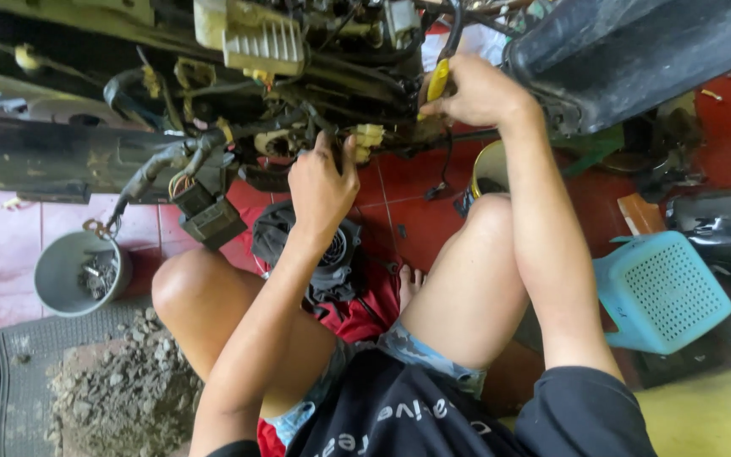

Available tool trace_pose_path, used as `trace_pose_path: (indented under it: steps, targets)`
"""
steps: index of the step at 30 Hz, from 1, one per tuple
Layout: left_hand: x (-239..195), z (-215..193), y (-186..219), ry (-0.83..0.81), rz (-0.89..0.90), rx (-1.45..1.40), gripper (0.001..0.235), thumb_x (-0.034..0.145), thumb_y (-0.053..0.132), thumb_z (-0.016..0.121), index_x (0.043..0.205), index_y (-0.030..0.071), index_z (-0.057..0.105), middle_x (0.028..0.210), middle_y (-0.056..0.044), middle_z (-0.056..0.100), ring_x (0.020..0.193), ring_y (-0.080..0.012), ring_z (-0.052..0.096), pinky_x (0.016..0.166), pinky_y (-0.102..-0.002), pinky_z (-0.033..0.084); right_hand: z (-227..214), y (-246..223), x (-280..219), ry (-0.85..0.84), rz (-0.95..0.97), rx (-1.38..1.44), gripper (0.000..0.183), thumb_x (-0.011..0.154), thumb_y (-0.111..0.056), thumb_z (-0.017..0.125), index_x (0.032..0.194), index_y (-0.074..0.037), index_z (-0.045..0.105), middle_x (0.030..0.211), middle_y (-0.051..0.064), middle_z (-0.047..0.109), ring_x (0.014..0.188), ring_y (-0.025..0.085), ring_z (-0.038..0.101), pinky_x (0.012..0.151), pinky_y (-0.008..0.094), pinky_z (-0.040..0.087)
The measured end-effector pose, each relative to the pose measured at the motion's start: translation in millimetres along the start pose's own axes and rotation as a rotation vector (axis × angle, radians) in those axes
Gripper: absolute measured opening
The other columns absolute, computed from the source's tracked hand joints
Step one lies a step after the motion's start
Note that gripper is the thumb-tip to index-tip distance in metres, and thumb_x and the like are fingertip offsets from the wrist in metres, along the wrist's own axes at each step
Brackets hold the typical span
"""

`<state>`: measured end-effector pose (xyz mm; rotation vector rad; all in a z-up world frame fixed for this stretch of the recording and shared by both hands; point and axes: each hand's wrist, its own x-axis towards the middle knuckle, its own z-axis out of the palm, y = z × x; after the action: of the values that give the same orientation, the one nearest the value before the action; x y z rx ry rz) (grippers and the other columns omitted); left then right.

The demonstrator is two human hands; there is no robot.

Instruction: Cleaning motorcycle engine components and wiring with a small brush

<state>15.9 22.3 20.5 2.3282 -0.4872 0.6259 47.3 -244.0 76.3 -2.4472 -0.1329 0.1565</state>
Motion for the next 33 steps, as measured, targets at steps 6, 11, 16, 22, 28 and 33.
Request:
trace_pose_path:
  steps: [6,11,16,22,28,33]
  targets:
    - [-1.4,0.9,0.7,-0.003,-0.009,0.005,0.031,0.100,0.025,0.061,0.086,-0.003,0.059,0.057,-0.022,0.063,0.044,-0.0434,0.057,0.044,-0.047,0.046,-8.2,-30.4,-15.3,-0.121,-0.118,0.252,0.012,0.089,0.000,0.073,0.100,-0.002,0.076,0.082,0.006,0.072,0.062,0.012,0.059,0.060,0.025,0.055]
    - [0.9,-0.3,3.6,0.002,-0.001,-0.019,0.031,0.100,0.024,0.062,0.088,-0.004,0.060,0.056,-0.021,0.062,0.041,-0.0414,0.055,0.042,-0.046,0.045,-4.8,-17.8,-5.9,-0.082,0.014,0.111,0.015,0.087,0.000,0.075,0.102,0.000,0.075,0.085,0.008,0.074,0.060,0.017,0.065,0.056,0.030,0.054]
    - [-1.4,-2.4,4.8,-0.008,-0.028,-0.037,0.030,0.100,0.023,0.061,0.090,-0.004,0.060,0.055,-0.020,0.062,0.039,-0.0393,0.055,0.041,-0.044,0.045,-2.2,-14.4,-1.5,-0.186,-0.088,0.276,0.012,0.089,-0.003,0.075,0.101,-0.002,0.077,0.079,0.006,0.069,0.059,0.012,0.058,0.057,0.025,0.054]
    - [0.5,-2.4,7.4,-0.021,-0.058,-0.043,0.032,0.101,0.024,0.061,0.088,-0.006,0.059,0.053,-0.018,0.061,0.036,-0.0372,0.054,0.039,-0.043,0.044,-7.1,-32.1,-11.6,-0.128,0.074,0.165,0.012,0.088,-0.002,0.074,0.098,-0.002,0.078,0.080,0.008,0.074,0.060,0.015,0.065,0.056,0.028,0.054]
    - [-1.6,2.3,6.5,-0.016,-0.042,-0.029,0.029,0.100,0.022,0.062,0.085,-0.002,0.055,0.055,-0.019,0.062,0.038,-0.0385,0.056,0.040,-0.043,0.045,-1.8,-28.2,-11.8,-0.062,-0.027,0.268,0.016,0.090,0.001,0.074,0.106,0.000,0.075,0.088,0.009,0.074,0.063,0.014,0.063,0.058,0.025,0.057]
    - [-0.9,0.2,7.7,-0.018,-0.062,-0.029,0.031,0.100,0.023,0.062,0.082,-0.001,0.054,0.053,-0.017,0.061,0.035,-0.0362,0.053,0.039,-0.042,0.044,-7.2,-44.7,-24.8,0.017,-0.135,0.238,0.014,0.088,0.006,0.076,0.102,0.001,0.077,0.084,0.008,0.073,0.063,0.012,0.063,0.058,0.023,0.056]
